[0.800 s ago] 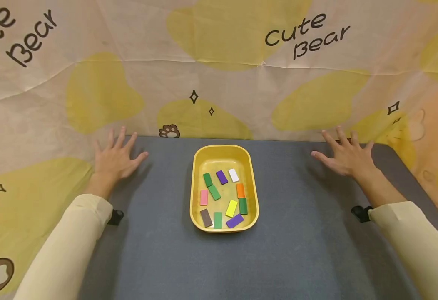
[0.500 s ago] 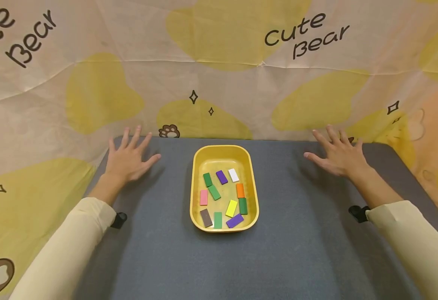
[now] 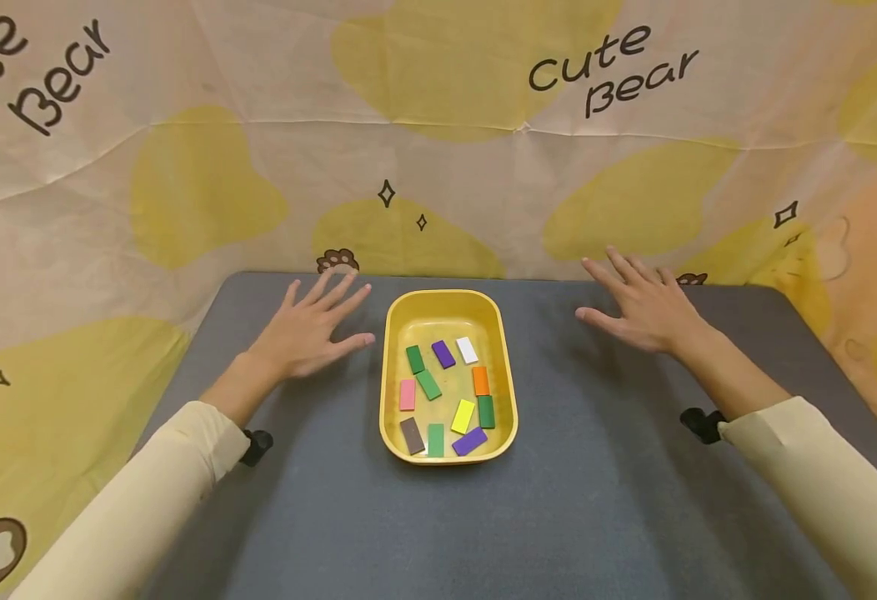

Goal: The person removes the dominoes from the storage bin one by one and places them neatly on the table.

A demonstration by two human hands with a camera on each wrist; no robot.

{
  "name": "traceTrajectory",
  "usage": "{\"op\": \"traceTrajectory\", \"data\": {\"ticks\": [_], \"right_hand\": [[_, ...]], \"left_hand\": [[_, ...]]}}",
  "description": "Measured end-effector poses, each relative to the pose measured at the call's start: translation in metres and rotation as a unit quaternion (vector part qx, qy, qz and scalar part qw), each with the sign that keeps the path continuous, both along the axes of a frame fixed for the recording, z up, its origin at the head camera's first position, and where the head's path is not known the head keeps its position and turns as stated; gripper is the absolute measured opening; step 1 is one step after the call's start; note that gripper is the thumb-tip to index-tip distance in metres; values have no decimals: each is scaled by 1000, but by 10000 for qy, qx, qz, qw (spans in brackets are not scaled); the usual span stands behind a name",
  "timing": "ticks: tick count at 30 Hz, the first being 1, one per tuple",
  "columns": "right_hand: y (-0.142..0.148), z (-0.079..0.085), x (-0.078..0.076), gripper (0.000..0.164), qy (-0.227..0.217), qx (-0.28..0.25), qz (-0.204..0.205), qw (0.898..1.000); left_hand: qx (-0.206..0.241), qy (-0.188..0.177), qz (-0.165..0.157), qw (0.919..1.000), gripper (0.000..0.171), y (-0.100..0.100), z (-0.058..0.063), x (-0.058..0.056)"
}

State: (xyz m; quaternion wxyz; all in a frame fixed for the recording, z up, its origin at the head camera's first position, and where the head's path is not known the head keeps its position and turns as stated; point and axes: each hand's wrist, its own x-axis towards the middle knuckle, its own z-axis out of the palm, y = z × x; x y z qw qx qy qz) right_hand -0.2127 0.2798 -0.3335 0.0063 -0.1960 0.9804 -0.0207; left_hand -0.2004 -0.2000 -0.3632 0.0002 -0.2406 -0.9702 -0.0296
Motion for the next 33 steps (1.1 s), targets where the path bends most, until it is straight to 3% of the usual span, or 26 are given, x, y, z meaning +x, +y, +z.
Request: {"op": "traceTrajectory", "data": {"ticks": [5, 12, 23, 33], "right_hand": [[-14, 9, 1, 84, -523, -718, 249, 9957], [-38, 18, 0, 86, -973, -1877, 475, 9762], [-74, 25, -2, 72, -1839, -3057, 613, 9322], [-101, 25, -6, 63, -2684, -3315, 572, 9027]], "left_hand": [[39, -370, -450, 9983, 84, 15, 5, 6], [-59, -574, -936, 9939, 88, 24, 7, 11], [-210, -939, -996, 9904, 85, 27, 4, 14], [-180, -951, -1049, 9898, 85, 26, 2, 15]]}}
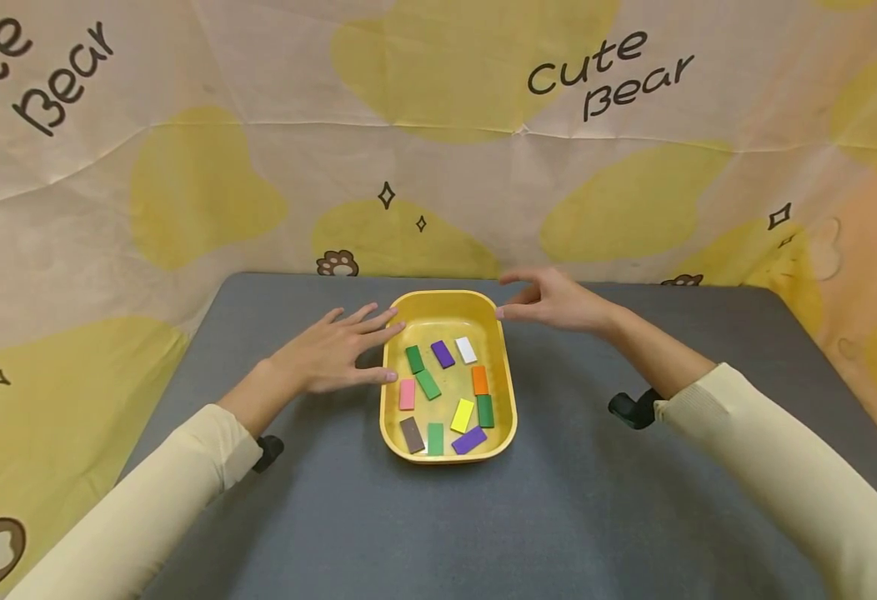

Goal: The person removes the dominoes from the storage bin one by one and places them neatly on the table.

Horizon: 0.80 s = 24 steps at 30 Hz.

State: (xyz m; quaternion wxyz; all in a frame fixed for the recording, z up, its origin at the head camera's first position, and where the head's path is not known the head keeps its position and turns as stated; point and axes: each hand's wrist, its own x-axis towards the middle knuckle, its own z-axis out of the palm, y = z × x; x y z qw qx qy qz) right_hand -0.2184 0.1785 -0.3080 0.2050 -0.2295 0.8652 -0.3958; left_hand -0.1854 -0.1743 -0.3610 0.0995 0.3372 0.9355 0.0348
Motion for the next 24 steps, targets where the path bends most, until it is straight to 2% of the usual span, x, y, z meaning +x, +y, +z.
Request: {"op": "traceTrajectory", "data": {"ticks": [9, 24], "right_hand": [[-15, 1, -4, 67, -1245, -139, -87, 9921], [-38, 3, -13, 74, -1727, 345, -255, 9840]], "left_hand": [[2, 55, -17, 10000, 85, -1, -2, 0], [32, 69, -15, 10000, 83, 0, -4, 1]]}}
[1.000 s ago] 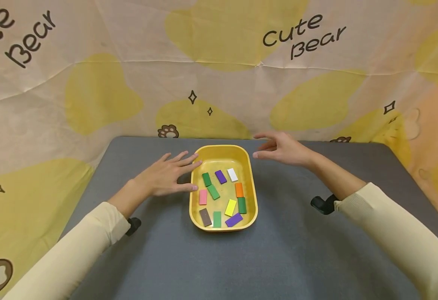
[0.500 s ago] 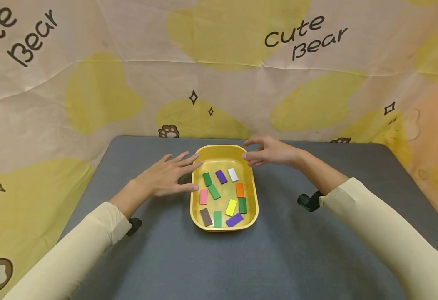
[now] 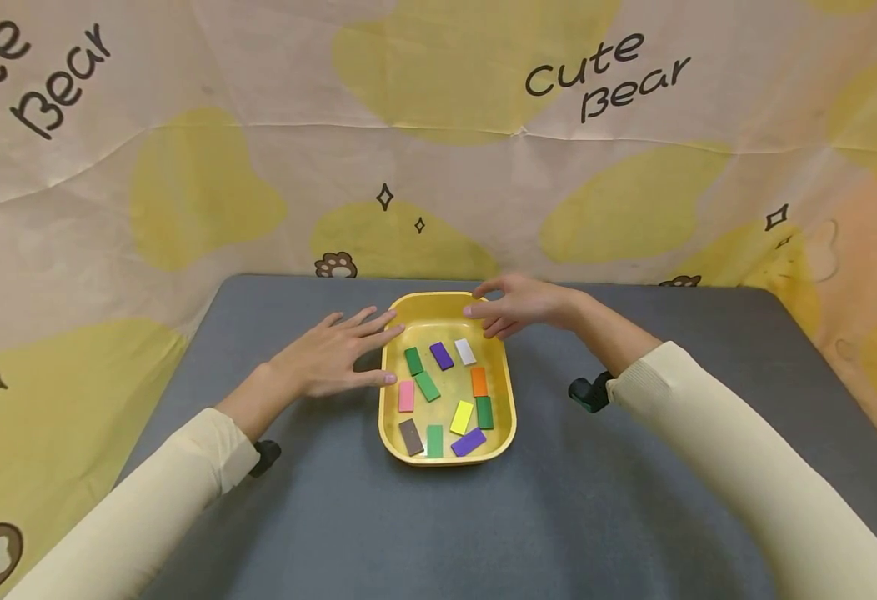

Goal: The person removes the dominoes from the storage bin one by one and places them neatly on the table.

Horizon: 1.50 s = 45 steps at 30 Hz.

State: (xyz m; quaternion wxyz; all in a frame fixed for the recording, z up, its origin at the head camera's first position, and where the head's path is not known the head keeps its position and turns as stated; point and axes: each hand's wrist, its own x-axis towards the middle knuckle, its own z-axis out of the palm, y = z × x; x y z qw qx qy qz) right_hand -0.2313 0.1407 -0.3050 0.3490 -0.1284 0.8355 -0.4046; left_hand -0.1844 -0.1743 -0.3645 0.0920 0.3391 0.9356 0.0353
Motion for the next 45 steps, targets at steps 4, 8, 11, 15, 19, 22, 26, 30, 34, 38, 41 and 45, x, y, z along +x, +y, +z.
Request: {"op": "traceTrajectory", "data": {"ticks": [4, 8, 11, 15, 19, 22, 26, 30, 34, 38, 41, 45], "right_hand": [[-8, 0, -1, 75, -96, 211, -11, 9997], [-16, -1, -4, 75, -197, 396, -54, 9990], [-21, -2, -6, 74, -267, 495, -78, 9984], [-27, -5, -8, 70, -309, 587, -104, 9977], [-35, -9, -8, 66, -295, 814, -103, 9962], [-41, -11, -8, 65, -248, 1020, -133, 9944], [-48, -14, -9, 65, -131, 1306, -198, 9912], [-54, -18, -11, 59, -44, 1549, -241, 9876], [-58, -20, -10, 55, -22, 1626, -310, 9862], [-60, -20, -9, 51, -25, 1611, -351, 9863], [-61, -22, -9, 48, 39, 1652, -254, 9859], [-63, -25, -8, 45, 152, 1718, -96, 9850]], "left_hand": [[44, 0, -12, 10000, 82, -1, 0, 0], [34, -2, -2, 10000, 83, -1, -1, 0], [21, -5, 8, 10000, 83, 0, -1, 0], [28, 3, 10, 10000, 82, 1, -1, -1], [62, 14, -25, 10000, 82, 0, -2, -1], [57, 37, -34, 10000, 82, 0, -2, -1], [38, 11, -13, 10000, 82, 0, -1, 0], [17, -34, 10, 10000, 82, -1, 0, 0], [40, -46, 32, 10000, 82, -1, 0, -1], [94, -17, 31, 9999, 82, -2, -1, -1], [144, -3, 8, 9999, 82, -2, -1, 0], [137, -9, 18, 9999, 82, -2, -2, 0]]}}
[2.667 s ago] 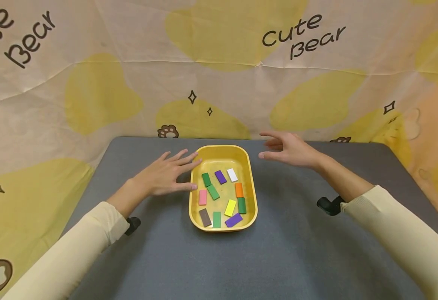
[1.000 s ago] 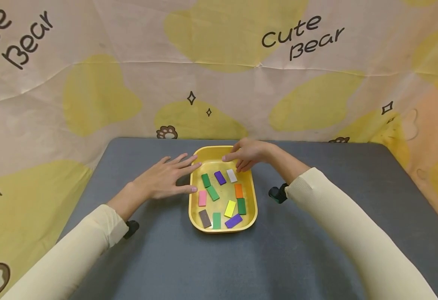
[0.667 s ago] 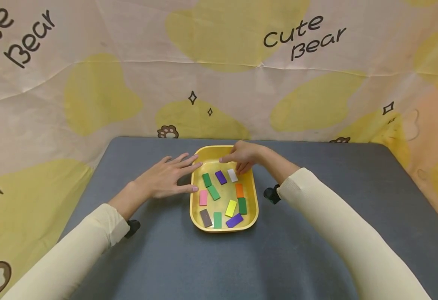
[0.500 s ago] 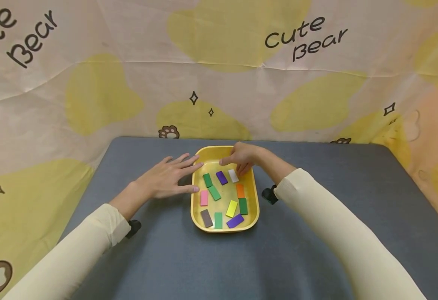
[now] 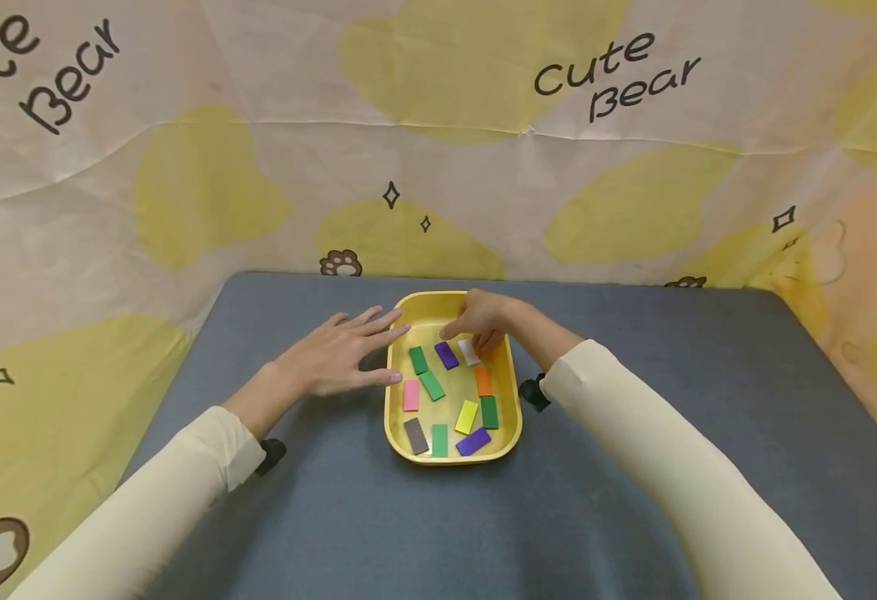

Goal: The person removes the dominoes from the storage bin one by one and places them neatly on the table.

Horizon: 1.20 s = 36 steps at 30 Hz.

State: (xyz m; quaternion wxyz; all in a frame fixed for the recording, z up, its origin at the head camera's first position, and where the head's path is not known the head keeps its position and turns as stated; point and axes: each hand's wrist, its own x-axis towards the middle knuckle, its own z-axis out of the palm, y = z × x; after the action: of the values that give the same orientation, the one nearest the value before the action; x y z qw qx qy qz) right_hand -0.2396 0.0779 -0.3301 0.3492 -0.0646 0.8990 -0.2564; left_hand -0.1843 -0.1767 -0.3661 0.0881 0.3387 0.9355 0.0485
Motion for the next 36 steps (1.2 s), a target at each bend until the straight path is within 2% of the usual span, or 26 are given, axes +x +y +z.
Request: {"op": "traceTrajectory", "data": {"ticks": [13, 22, 29, 36], "right_hand": [[-12, -5, -3, 42, 154, 437, -28, 9989], [-21, -12, -6, 28, 296, 905, -59, 9954], [-26, -13, -7, 36, 218, 1108, -323, 9931], [-30, -16, -9, 36, 383, 1396, -134, 9894]], "left_hand": [[42, 19, 6, 10000, 82, -1, -2, 0], [89, 38, -4, 10000, 82, -1, -2, -1], [73, 29, 13, 10000, 83, -1, -3, -1], [71, 25, 2, 10000, 82, 0, -2, -1]]}}
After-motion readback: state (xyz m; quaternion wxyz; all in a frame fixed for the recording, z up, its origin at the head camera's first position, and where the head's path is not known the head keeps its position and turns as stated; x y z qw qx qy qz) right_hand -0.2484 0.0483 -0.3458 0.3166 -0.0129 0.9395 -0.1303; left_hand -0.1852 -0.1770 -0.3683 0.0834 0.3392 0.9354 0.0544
